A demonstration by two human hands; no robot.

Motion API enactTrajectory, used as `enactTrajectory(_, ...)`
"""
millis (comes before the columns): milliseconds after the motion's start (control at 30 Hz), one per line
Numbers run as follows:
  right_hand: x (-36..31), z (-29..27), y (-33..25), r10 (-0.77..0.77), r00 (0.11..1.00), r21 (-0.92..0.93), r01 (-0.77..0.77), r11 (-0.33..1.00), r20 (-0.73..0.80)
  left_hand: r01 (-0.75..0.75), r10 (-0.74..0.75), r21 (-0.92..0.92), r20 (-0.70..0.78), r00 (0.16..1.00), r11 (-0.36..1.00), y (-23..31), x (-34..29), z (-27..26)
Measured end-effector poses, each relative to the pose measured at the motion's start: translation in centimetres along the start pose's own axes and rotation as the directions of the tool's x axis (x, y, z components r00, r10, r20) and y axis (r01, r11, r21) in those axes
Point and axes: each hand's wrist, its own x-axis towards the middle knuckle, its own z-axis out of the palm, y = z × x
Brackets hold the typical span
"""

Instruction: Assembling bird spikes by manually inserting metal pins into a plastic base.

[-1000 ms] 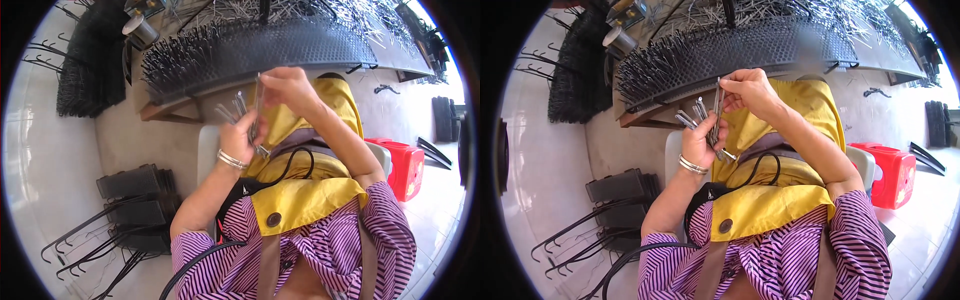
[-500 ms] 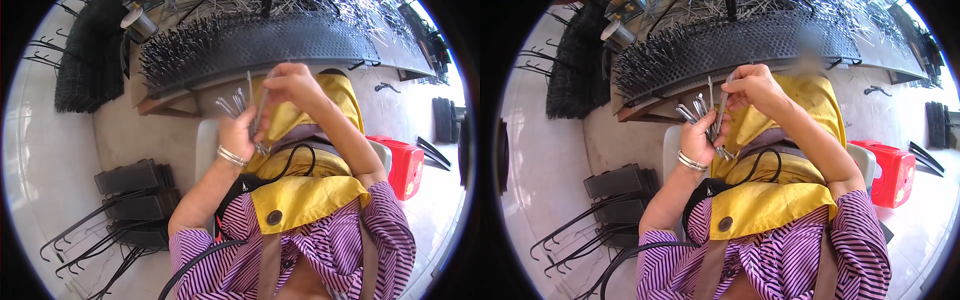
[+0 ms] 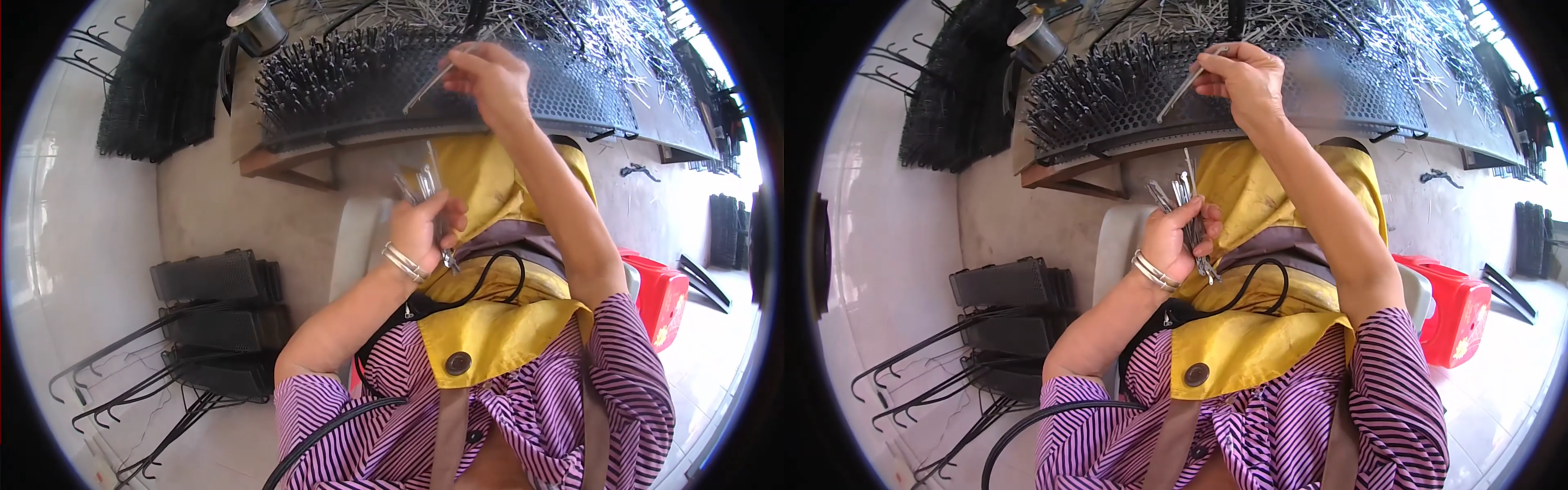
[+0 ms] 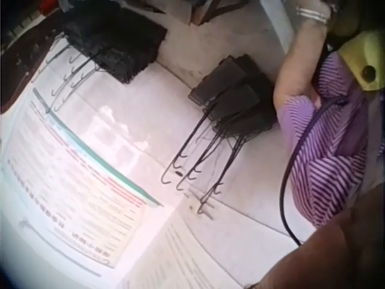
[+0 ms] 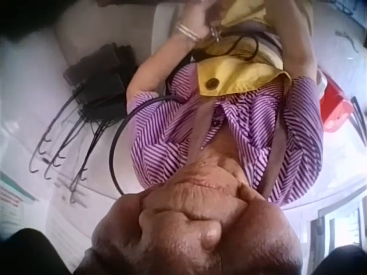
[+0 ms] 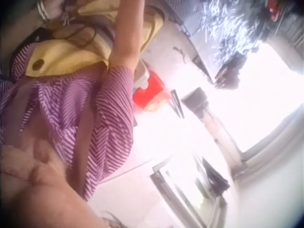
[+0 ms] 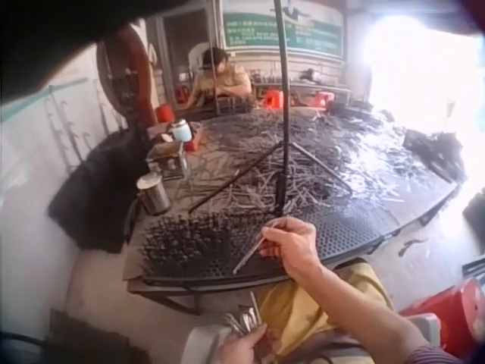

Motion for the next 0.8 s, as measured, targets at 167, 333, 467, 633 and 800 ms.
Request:
enactTrajectory(167,-0.8,2.8,-0.8,-0.074,0.994,-0.053,0.078,0.996,0.077,-0.021,0.020,-0.077,-0.006,1.000,0.997,0.0,0.1,0.1)
enactTrajectory(333,-0.5,4.6,0.3,-0.175,0.979,-0.067,0.182,0.981,0.101,-0.001,0.001,-0.061,-0.001,1.000,0.998,0.3,0.0,0.3)
enactTrajectory(467,-0.6,5.2,1.3,-0.237,0.965,-0.137,0.251,0.958,0.108,0.009,-0.007,-0.075,0.025,1.000,0.997,0.3,0.1,0.2)
enactTrajectory(633,-0.8,4.8,1.4,-0.278,0.949,-0.243,0.308,0.920,0.152,0.007,-0.004,-0.078,0.037,0.999,0.997,0.3,0.0,0.1)
enactTrajectory(800,-1.1,5.2,1.7,-0.366,0.885,-0.339,0.452,0.825,0.288,0.002,0.001,-0.058,0.048,0.999,0.998,0.3,-0.1,0.2)
